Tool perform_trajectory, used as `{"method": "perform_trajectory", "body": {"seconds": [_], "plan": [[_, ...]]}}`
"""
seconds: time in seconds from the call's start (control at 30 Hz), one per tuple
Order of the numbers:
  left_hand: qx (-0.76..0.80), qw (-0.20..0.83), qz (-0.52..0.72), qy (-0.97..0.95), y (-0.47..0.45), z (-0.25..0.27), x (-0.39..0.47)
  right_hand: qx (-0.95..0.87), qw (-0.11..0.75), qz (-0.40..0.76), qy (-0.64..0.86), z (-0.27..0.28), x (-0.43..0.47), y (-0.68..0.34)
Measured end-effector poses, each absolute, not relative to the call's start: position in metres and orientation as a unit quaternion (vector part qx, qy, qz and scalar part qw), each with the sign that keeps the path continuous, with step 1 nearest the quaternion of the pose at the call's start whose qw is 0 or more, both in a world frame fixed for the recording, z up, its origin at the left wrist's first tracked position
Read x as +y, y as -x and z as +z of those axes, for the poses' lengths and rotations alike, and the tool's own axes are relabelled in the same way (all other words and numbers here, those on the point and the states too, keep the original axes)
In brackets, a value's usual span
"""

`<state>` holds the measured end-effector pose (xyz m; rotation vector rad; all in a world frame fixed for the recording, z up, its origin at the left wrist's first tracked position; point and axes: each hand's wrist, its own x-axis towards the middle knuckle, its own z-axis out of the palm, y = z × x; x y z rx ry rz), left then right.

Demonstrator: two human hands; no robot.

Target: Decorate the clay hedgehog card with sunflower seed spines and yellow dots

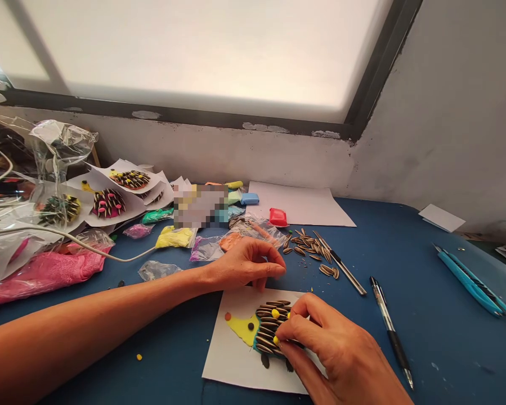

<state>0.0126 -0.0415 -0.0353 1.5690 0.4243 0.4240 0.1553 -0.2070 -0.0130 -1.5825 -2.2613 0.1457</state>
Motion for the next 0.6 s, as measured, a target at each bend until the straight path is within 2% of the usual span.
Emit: {"method": "perform_trajectory", "body": {"seconds": [0.2, 0.6], "plan": [[0.184, 0.669, 0.187, -0.696, -0.0122, -0.0368, -0.0413, -0.792, 0.208, 0.039, 0.572, -0.0126, -0.2082, -0.1535], [0.201, 0.666, 0.185, -0.695, -0.0125, -0.0320, -0.0426, -0.808, 0.162, 0.005, 0.567, -0.0152, -0.2090, -0.1500]]}}
